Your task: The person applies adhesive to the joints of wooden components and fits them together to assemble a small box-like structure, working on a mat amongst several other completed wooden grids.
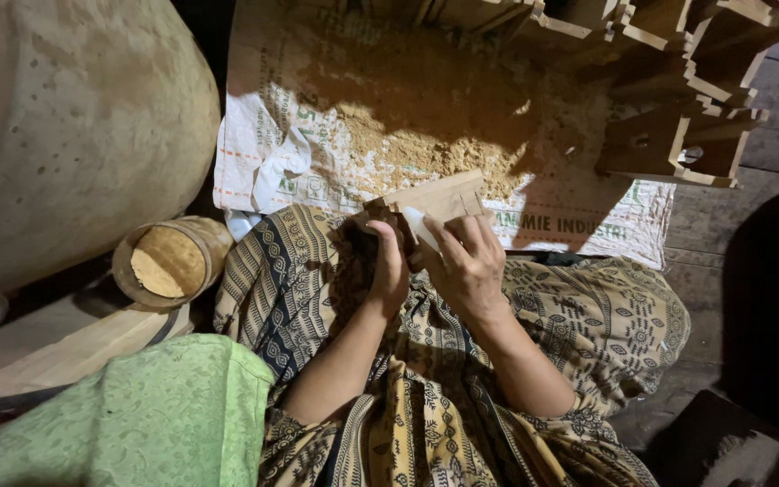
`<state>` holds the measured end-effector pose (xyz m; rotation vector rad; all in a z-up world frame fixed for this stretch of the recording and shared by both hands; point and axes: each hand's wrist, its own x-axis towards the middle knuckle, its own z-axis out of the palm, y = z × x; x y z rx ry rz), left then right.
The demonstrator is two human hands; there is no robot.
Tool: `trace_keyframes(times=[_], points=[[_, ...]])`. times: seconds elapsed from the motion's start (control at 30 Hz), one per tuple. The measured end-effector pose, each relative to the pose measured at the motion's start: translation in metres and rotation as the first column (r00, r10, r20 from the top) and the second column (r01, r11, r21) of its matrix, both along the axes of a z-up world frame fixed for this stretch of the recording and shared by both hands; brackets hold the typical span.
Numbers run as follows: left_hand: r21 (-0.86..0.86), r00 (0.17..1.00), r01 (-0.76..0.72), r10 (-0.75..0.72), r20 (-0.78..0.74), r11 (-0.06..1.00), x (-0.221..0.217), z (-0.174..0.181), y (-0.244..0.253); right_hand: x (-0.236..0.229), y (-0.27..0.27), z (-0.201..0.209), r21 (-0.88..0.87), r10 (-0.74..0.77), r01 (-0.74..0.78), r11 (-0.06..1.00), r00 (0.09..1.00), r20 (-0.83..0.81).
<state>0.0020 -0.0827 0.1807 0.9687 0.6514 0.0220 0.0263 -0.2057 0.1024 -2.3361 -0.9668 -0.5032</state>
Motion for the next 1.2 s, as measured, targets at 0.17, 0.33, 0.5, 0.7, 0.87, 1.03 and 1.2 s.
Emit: trace_keyframes(times=[0.17, 0.33, 0.5, 0.7, 0.87, 1.03, 1.2], points=[[0.122, 0.999, 0.050, -0.050, -0.004, 0.991, -0.023, -0.124, -0.023, 0.002, -0.003, -0.003, -0.010, -0.024, 0.024, 1.000, 1.000, 0.001], [0.160, 0.998, 0.039, -0.047, 0.048, 0.986, -0.038, -0.176, -0.026, 0.003, -0.008, -0.009, -0.024, -0.052, 0.051, 0.998, 0.998, -0.043], [0.158, 0.994, 0.063, -0.077, 0.080, 0.985, -0.020, -0.137, -0.023, 0.006, -0.014, -0.017, -0.076, -0.083, 0.081, 0.994, 0.996, -0.019], [0.173, 0.996, 0.072, -0.079, 0.034, 0.982, -0.049, -0.281, -0.025, 0.009, -0.022, -0.022, -0.072, -0.087, 0.086, 0.994, 0.996, -0.013], [0.209, 0.992, 0.110, -0.120, 0.039, 0.972, -0.046, -0.273, -0.021, 0.011, -0.023, -0.018, -0.070, -0.115, 0.114, 0.991, 0.993, -0.012], [0.253, 0.991, 0.123, -0.130, 0.010, 0.960, -0.043, -0.245, -0.018, 0.014, -0.031, -0.023, -0.063, -0.126, 0.124, 0.990, 0.992, -0.025], [0.222, 0.991, 0.120, -0.129, 0.023, 0.968, -0.040, -0.237, -0.014, 0.015, -0.036, -0.028, -0.068, -0.157, 0.155, 0.986, 0.987, -0.023]])
